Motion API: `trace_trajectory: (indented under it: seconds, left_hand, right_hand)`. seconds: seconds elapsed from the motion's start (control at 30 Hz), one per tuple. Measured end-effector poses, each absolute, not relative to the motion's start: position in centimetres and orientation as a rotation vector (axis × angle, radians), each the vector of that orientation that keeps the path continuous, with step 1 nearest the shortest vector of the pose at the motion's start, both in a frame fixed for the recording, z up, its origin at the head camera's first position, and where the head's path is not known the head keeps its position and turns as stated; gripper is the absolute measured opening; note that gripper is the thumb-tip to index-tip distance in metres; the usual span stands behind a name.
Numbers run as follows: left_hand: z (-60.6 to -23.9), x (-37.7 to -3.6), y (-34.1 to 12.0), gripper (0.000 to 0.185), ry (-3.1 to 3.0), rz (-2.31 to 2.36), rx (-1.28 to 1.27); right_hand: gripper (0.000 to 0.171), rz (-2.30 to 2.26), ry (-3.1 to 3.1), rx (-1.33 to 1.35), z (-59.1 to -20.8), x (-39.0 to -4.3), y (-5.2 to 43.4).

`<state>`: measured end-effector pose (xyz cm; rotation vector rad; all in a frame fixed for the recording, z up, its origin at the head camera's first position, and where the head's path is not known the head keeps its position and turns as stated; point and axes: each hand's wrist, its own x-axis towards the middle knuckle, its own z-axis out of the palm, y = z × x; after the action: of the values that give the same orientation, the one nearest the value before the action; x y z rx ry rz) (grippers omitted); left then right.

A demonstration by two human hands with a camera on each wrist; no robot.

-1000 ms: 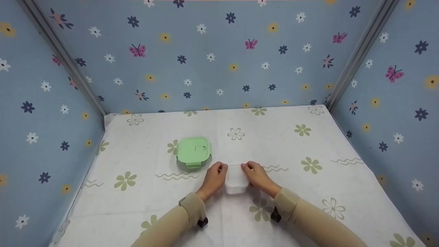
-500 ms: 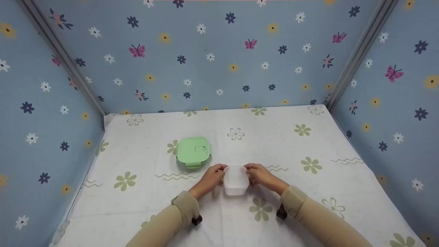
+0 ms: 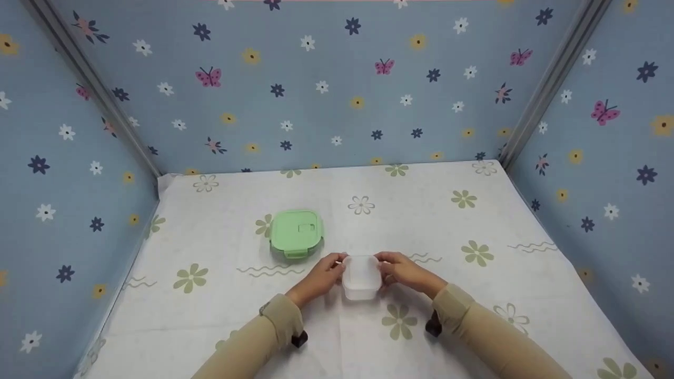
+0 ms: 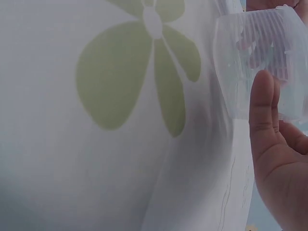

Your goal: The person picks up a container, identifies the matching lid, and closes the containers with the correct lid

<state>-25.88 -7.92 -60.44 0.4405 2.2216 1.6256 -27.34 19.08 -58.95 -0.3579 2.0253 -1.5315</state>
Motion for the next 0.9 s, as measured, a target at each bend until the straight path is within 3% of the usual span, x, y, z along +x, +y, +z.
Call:
trace_trajectory:
  seconds: [0.43, 0.9]
  left_hand:
    - [-60.0, -26.4, -7.8, 0.043, 2.319, 1.665, 0.391]
    - [-55.4, -29.4, -8.9, 0.035, 2.541, 1.628, 0.407]
  right_hand:
    - [0.051, -1.458, 2.142, -0.396, -58.5, -27.9, 19.7]
    - [0.045, -1.524, 2.278, -0.492, -55.3, -30.7, 20.7]
